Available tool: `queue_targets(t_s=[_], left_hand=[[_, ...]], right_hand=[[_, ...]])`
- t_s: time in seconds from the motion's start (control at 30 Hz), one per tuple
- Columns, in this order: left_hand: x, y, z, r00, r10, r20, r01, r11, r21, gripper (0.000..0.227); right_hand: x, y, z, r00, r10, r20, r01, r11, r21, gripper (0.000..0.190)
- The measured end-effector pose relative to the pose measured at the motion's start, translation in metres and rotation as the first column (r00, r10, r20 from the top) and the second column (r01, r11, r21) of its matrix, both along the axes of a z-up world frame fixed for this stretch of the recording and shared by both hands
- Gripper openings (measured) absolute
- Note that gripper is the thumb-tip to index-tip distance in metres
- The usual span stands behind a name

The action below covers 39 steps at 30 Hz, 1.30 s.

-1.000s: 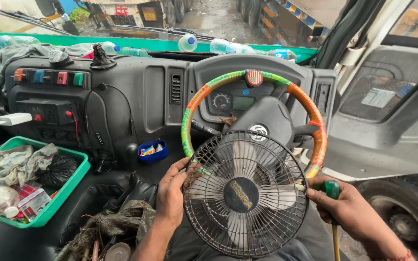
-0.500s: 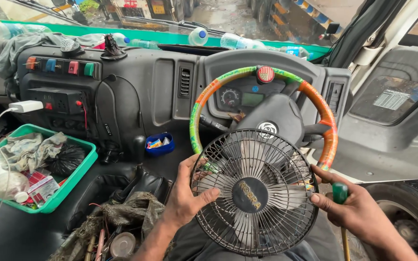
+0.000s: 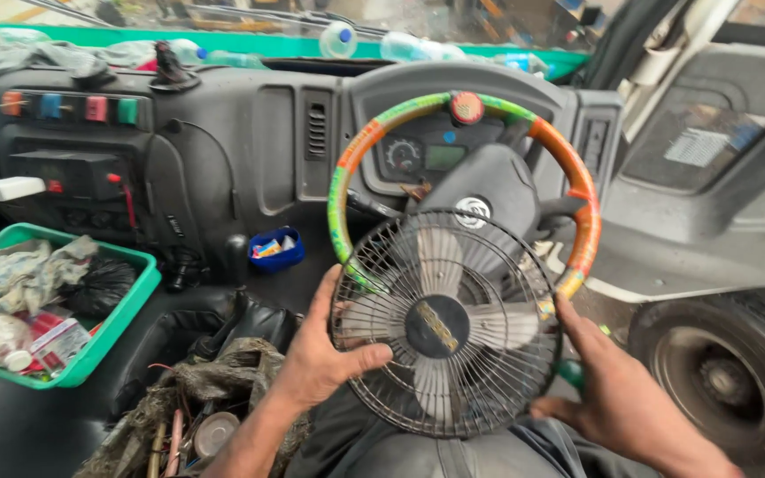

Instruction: The person removes the blades and cage from a fan attached to a steering wheel, uses a screwdriver to disassemble the motor, and then hangs the fan from wires inside the truck cabin.

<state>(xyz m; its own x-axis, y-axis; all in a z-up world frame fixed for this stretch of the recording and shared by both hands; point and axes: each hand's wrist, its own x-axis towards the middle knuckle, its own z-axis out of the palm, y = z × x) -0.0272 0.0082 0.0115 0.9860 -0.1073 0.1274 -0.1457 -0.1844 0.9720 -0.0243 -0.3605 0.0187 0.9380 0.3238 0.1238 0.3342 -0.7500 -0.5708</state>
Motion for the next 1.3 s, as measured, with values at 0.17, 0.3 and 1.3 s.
queue_targets(t_s=[0.17, 0.3, 1.3], left_hand=[[0.009, -0.006, 0.013, 0.999, -0.033, 0.042, 0.042, 0.971, -0.236, 0.126], [0.029, -0.006, 0.033, 0.999, 0.043, -0.023, -0.045, 0.994, -0.095, 0.123], [0.071, -0.001, 0.053, 0.895, -0.241, 0.375, 0.189, 0.967, 0.171, 0.117]], right_hand=[[0.007, 0.004, -0.006, 0.983, -0.048, 0.178, 0.033, 0.996, 0.086, 0.135], [0.025, -0.007, 0.002, 0.937, 0.036, 0.346, -0.083, 0.989, 0.124, 0.122], [0.117, -0.024, 0.036, 0.988, -0.073, 0.137, 0.054, 0.989, 0.135, 0.113]])
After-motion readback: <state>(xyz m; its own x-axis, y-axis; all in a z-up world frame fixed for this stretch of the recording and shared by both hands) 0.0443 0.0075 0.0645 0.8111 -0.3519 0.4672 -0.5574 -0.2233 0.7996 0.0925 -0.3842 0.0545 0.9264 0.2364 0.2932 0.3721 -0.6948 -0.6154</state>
